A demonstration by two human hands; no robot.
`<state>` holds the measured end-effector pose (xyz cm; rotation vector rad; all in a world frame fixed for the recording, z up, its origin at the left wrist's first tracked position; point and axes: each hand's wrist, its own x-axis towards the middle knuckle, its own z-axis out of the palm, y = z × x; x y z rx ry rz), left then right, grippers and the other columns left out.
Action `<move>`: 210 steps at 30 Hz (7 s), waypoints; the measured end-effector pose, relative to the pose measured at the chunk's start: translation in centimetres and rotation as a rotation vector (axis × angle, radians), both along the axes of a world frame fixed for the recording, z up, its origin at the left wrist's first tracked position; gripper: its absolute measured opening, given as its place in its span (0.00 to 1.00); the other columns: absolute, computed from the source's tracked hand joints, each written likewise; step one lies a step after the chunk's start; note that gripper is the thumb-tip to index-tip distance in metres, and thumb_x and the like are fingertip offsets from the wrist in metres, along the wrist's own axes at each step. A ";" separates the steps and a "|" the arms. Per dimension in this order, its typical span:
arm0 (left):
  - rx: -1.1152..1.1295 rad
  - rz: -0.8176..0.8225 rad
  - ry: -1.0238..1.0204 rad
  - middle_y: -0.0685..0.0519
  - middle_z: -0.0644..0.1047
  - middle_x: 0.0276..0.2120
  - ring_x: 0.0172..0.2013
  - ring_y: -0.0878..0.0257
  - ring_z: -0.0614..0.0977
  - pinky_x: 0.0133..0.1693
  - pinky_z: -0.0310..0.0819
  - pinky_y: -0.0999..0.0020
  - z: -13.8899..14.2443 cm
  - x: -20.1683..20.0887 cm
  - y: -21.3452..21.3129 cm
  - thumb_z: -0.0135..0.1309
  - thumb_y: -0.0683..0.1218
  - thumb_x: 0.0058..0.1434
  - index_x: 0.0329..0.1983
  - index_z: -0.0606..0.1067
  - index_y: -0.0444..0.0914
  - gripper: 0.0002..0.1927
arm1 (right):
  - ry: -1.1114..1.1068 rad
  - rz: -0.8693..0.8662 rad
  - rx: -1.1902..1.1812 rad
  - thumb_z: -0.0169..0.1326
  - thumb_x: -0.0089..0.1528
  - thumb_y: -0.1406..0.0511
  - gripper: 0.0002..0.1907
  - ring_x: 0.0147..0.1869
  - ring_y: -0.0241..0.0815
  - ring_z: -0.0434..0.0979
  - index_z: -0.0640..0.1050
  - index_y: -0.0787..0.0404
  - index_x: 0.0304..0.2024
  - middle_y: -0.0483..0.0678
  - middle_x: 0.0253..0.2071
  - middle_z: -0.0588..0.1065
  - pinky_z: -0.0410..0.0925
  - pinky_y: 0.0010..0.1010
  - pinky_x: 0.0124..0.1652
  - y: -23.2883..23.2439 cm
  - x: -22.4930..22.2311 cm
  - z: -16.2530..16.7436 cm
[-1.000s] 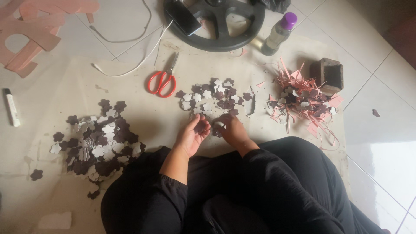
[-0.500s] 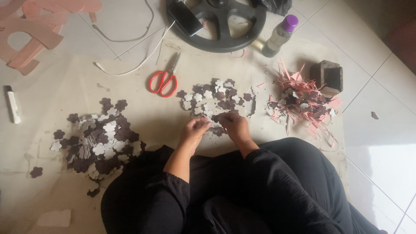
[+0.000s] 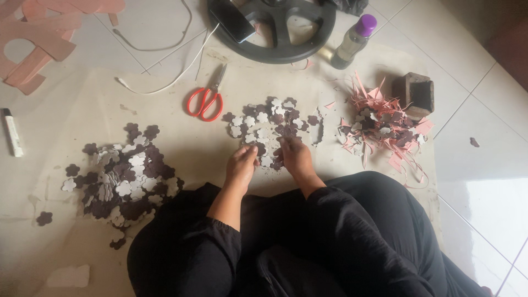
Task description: The person sits on the floor and repeatedly picks up small flower-shaped paper cutouts, aligns them, and presses them together by hand. They handle the cutouts one at a time, occasionally adjusting their position before placing them back into a growing pile.
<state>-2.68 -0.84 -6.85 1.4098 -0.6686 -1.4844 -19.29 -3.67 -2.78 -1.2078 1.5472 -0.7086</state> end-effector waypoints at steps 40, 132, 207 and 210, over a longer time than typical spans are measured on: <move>0.053 0.027 0.162 0.60 0.74 0.29 0.27 0.70 0.69 0.30 0.64 0.74 2.0 0.2 -0.1 0.57 0.60 0.63 0.37 0.81 0.38 0.19 | -0.328 0.251 0.176 0.55 0.66 0.63 0.15 0.36 0.37 0.81 0.80 0.70 0.47 0.48 0.34 0.81 0.75 0.28 0.39 0.0 -1.5 -1.7; 0.029 -0.036 0.253 0.60 0.75 0.32 0.29 0.72 0.73 0.29 0.65 0.77 1.4 0.9 -0.4 0.58 0.54 0.64 0.48 0.80 0.38 0.17 | 0.318 -0.009 -0.410 0.57 0.66 0.64 0.10 0.42 0.46 0.81 0.85 0.60 0.46 0.50 0.36 0.81 0.72 0.33 0.44 -2.2 -4.8 -3.2; -0.116 -0.198 -0.073 0.59 0.76 0.30 0.30 0.74 0.75 0.32 0.71 0.77 1.9 -0.4 0.6 0.66 0.53 0.56 0.51 0.80 0.39 0.23 | -0.091 0.091 -0.004 0.53 0.67 0.60 0.17 0.38 0.35 0.75 0.81 0.68 0.48 0.46 0.34 0.79 0.70 0.26 0.40 1.5 -1.2 0.8; -0.048 -0.102 0.088 0.57 0.74 0.26 0.26 0.71 0.70 0.29 0.64 0.76 1.4 0.1 0.2 0.60 0.59 0.64 0.45 0.84 0.33 0.24 | -0.168 0.113 0.011 0.52 0.67 0.60 0.17 0.40 0.34 0.78 0.80 0.69 0.48 0.46 0.35 0.80 0.70 0.23 0.44 2.0 -0.5 0.3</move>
